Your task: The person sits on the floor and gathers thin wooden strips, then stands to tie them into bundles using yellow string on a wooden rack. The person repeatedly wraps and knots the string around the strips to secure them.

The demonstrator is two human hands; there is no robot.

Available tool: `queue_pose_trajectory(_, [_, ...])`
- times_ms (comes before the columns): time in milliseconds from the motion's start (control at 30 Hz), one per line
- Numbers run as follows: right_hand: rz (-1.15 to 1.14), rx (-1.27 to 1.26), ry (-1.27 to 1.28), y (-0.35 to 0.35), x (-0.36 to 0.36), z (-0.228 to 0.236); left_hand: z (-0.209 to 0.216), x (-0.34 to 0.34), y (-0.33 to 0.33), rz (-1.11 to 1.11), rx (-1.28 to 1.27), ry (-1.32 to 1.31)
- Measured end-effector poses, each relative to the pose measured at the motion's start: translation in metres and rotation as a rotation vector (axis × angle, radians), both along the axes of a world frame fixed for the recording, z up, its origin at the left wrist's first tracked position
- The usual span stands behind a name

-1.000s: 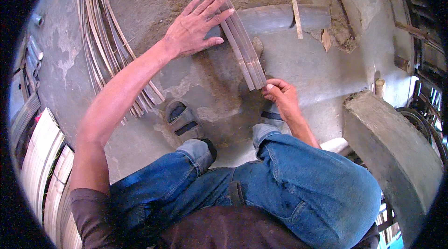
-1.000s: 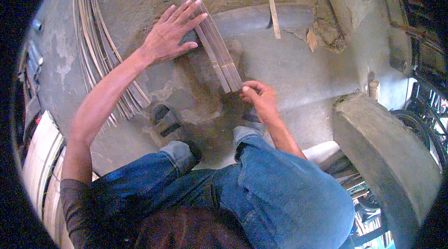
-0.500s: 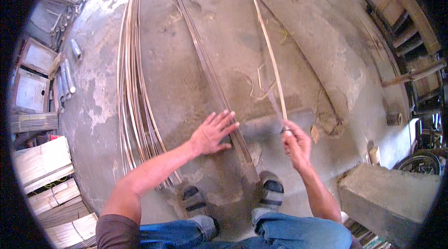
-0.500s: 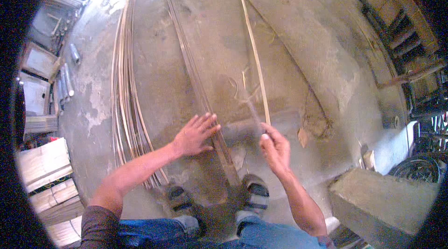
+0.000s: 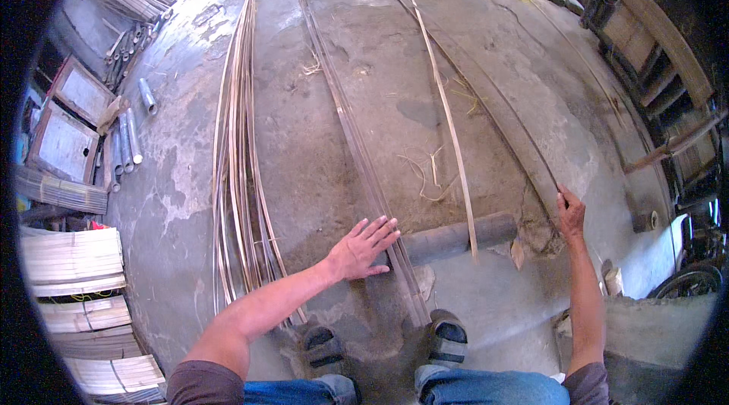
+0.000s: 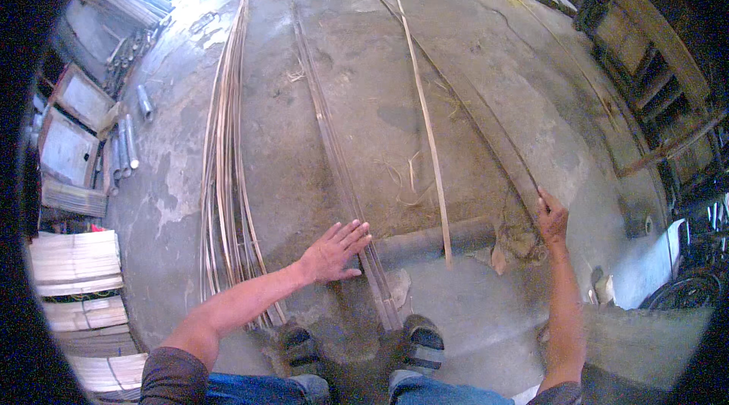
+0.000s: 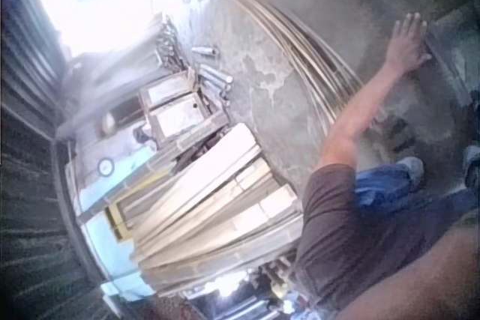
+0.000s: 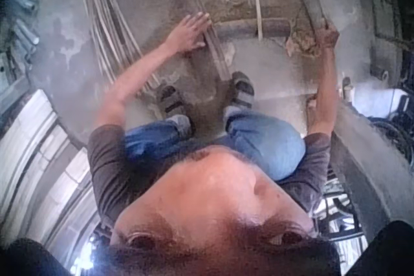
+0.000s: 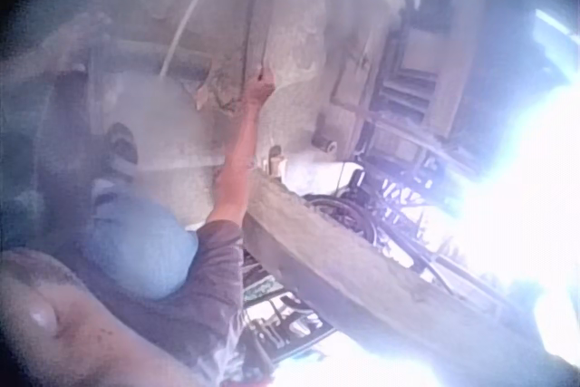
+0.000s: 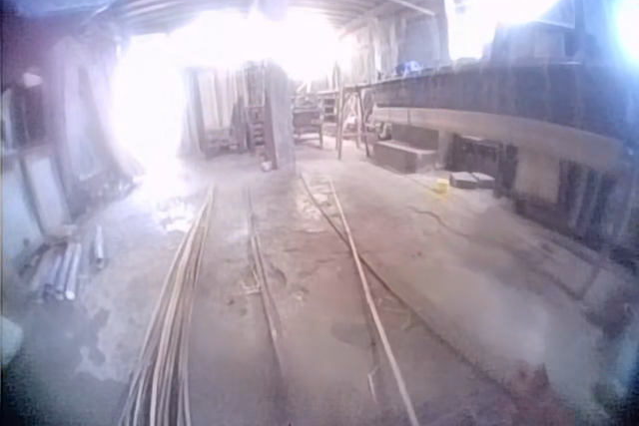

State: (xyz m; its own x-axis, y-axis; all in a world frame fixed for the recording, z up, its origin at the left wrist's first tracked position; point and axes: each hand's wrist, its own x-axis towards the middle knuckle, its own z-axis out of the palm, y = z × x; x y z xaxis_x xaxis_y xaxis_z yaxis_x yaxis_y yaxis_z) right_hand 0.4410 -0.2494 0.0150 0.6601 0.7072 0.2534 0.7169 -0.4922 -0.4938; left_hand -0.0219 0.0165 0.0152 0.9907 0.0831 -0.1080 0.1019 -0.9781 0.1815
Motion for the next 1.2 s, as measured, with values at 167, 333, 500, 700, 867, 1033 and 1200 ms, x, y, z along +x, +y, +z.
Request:
queue_pose_trajectory(167, [-0.006, -0.418, -0.294, -0.058, 0.035, -0.048, -0.012, 0.009, -0.003, -0.009, -0.031, -0.018])
queue_pose_trajectory(333, [0.244, -0.021, 0.430, 0.043, -0.181, 0.022, -0.004, 0.002, 0.001, 0.067, 0.075, -0.018])
queue_pose_trajectory(500, [0.365, -0.101, 0.969, 0.056, -0.280, -0.011, -0.007, 0.006, 0.001, 0.087, 0.089, -0.090])
queue_pose_trajectory(700, [0.115, 0.047, 1.418, 0.050, -0.285, 0.001, -0.010, 0.002, -0.001, 0.109, 0.014, -0.074])
queue_pose_trajectory(867, [-0.121, 0.439, 1.129, 0.049, -0.267, 0.084, -0.015, -0.001, -0.002, 0.113, -0.006, 0.009])
queue_pose_trajectory(1033, [0.007, 0.203, 0.442, 0.041, -0.239, 0.018, -0.004, -0.003, 0.004, 0.093, -0.073, -0.031])
queue_pose_trajectory(1200, [-0.104, 0.141, 0.480, 0.041, -0.257, 0.011, -0.010, -0.004, 0.005, 0.125, -0.143, -0.072])
